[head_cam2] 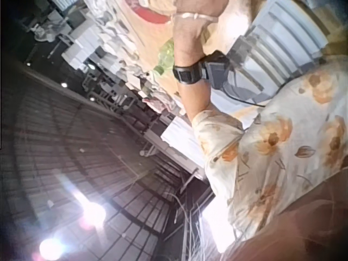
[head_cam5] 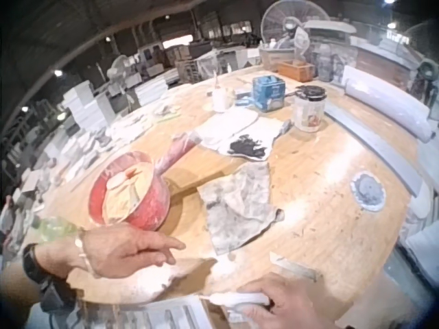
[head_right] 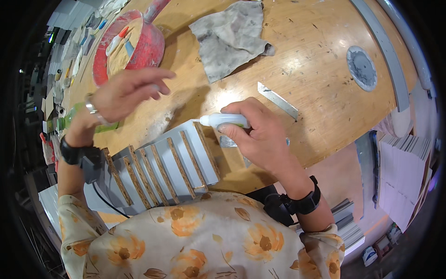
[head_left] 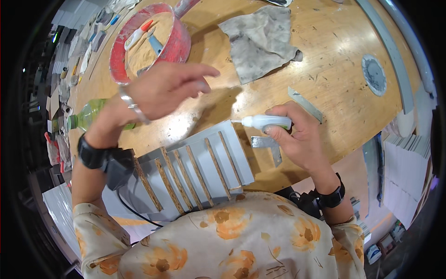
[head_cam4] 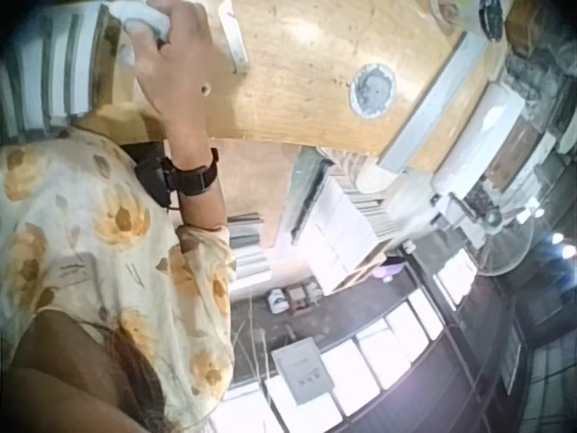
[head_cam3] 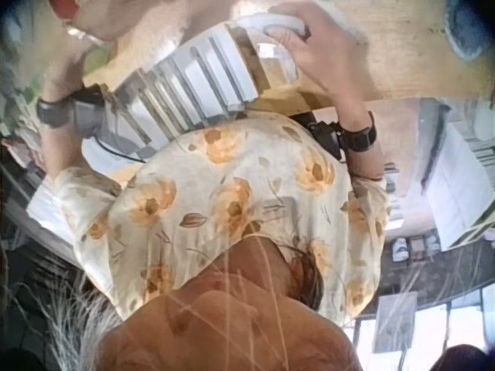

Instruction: The person scrapes the edges of wooden panels with a blade, applies glue from a bottle to the grooves, and wipes the surfaces with a cloth.

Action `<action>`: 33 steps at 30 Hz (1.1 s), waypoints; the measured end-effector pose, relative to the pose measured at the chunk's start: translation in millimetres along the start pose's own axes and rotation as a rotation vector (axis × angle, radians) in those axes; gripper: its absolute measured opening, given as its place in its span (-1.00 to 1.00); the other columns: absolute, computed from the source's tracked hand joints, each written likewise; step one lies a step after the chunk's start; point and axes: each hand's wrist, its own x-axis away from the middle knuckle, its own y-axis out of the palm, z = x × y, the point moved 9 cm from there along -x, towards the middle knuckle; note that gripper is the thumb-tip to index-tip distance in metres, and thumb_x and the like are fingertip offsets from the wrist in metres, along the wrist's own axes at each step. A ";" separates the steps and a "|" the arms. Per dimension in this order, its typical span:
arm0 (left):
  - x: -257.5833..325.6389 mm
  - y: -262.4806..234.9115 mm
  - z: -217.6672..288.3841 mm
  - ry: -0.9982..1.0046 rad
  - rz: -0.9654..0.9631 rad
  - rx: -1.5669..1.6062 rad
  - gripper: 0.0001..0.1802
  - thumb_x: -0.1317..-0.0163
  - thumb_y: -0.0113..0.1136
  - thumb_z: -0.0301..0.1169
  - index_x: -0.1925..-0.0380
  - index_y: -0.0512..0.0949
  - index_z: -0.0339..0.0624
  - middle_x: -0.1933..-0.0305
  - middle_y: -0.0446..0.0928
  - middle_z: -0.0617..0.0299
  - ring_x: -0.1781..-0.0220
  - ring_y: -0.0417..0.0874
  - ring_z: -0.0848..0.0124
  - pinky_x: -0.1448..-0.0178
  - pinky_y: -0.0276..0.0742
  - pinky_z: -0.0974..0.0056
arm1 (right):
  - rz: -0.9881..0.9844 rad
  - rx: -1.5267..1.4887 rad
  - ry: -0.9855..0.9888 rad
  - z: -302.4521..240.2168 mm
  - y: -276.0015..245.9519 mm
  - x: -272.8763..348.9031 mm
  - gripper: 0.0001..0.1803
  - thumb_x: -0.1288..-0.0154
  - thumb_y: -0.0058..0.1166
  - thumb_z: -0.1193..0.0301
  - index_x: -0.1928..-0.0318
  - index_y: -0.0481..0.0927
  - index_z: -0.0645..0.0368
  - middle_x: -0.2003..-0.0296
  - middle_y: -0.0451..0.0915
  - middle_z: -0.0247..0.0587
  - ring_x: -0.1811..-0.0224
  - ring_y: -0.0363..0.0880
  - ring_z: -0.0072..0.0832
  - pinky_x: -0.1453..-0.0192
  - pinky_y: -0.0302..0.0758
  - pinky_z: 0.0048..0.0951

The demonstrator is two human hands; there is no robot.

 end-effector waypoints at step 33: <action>96.1 16.8 -48.7 -0.176 0.293 0.548 -0.63 -0.39 -0.13 -0.44 -0.18 0.35 -0.23 0.25 0.60 0.25 0.22 0.55 0.55 0.09 0.44 0.43 | 0.000 0.141 -0.116 -21.7 1.1 1.9 -0.70 -0.01 0.27 0.54 0.18 0.58 0.15 0.40 0.48 -0.25 0.43 0.46 -0.50 0.39 0.40 -0.53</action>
